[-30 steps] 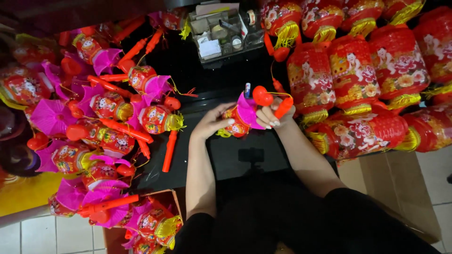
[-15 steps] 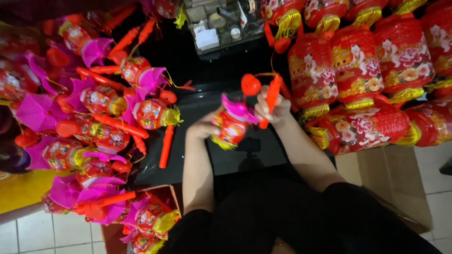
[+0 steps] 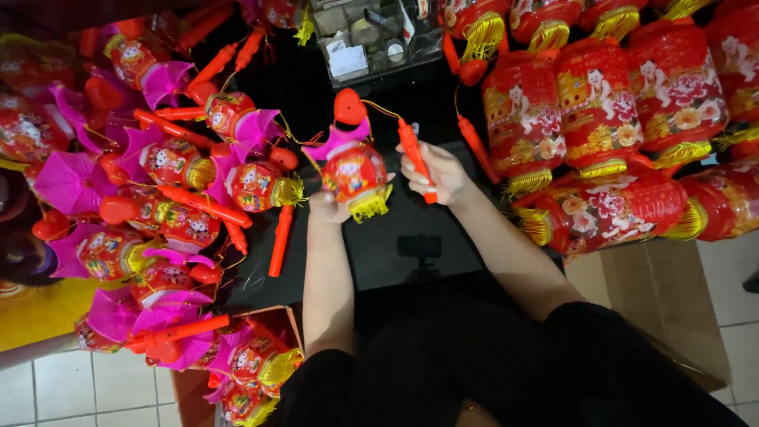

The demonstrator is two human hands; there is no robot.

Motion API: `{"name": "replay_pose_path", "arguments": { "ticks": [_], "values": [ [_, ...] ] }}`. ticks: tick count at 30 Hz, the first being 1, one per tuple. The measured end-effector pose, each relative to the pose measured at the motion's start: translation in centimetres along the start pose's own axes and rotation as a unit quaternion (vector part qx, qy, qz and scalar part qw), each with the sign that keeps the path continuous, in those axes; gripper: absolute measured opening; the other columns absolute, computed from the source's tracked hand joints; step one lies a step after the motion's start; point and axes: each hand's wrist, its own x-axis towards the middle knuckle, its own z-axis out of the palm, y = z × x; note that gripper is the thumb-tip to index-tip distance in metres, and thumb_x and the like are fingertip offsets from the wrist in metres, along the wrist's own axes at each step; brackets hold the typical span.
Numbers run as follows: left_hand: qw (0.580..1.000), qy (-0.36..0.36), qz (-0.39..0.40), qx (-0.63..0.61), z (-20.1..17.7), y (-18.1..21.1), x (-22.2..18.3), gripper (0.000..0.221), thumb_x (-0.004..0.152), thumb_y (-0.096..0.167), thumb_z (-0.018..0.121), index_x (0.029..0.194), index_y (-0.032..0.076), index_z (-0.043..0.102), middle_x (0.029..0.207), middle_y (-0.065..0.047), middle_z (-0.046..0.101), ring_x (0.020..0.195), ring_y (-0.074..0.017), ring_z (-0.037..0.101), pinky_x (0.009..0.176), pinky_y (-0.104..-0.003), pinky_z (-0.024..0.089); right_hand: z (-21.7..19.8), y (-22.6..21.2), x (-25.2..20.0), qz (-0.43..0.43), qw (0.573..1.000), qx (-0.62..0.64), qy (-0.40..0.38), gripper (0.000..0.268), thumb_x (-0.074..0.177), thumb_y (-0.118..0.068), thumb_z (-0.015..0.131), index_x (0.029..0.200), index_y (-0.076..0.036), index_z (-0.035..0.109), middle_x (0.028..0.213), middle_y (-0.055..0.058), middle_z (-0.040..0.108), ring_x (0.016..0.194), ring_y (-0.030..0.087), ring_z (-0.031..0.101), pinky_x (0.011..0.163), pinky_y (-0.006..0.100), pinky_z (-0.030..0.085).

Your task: Assembling small decorative lanterns by attaching plastic handles to the lantern bodies.

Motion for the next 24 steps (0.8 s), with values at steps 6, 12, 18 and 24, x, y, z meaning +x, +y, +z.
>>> {"name": "replay_pose_path", "arguments": {
  "ticks": [6, 12, 18, 24],
  "values": [
    [0.997, -0.001, 0.049, -0.054, 0.1, -0.5, 0.5, 0.069, 0.085, 0.03, 0.066, 0.143, -0.003, 0.048, 0.127, -0.033, 0.063, 0.112, -0.0497, 0.065, 0.092, -0.072, 0.05, 0.2, -0.3, 0.4, -0.012, 0.995, -0.013, 0.098, 0.039, 0.108, -0.027, 0.051, 0.128, 0.006, 0.056, 0.079, 0.009, 0.052, 0.052, 0.011, 0.044, 0.032, 0.016, 0.033],
    [0.992, 0.109, 0.053, -0.047, -1.3, -0.5, 0.3, 0.05, 0.093, 0.032, 0.064, 0.125, -0.006, 0.063, 0.109, -0.027, 0.072, 0.092, -0.0401, 0.075, 0.081, -0.056, 0.062, -0.2, 0.0, 0.9, -0.028, 0.989, -0.034, 0.141, 0.034, 0.104, -0.013, 0.056, 0.134, 0.003, 0.056, 0.096, 0.017, 0.057, 0.066, 0.019, 0.052, 0.046, 0.025, 0.041],
    [0.982, 0.171, 0.062, -0.042, -1.5, -0.7, 0.1, 0.045, 0.094, 0.03, 0.065, 0.115, -0.01, 0.066, 0.097, -0.028, 0.073, 0.079, -0.038, 0.076, 0.073, -0.054, 0.064, -0.4, 0.3, 0.8, -0.024, 0.985, -0.051, 0.163, 0.029, 0.102, -0.012, 0.06, 0.128, -0.001, 0.053, 0.093, 0.013, 0.055, 0.068, 0.02, 0.053, 0.049, 0.027, 0.042],
    [0.982, 0.186, 0.027, 0.008, -7.7, -2.5, -0.7, 0.054, 0.091, 0.032, 0.067, 0.133, -0.002, 0.059, 0.125, -0.027, 0.066, 0.114, -0.0465, 0.066, 0.095, -0.07, 0.049, 0.5, -0.4, 0.6, -0.017, 0.984, -0.04, 0.175, 0.035, 0.106, -0.023, 0.059, 0.128, 0.003, 0.055, 0.082, 0.011, 0.052, 0.058, 0.013, 0.046, 0.042, 0.021, 0.035]
  ]
}}
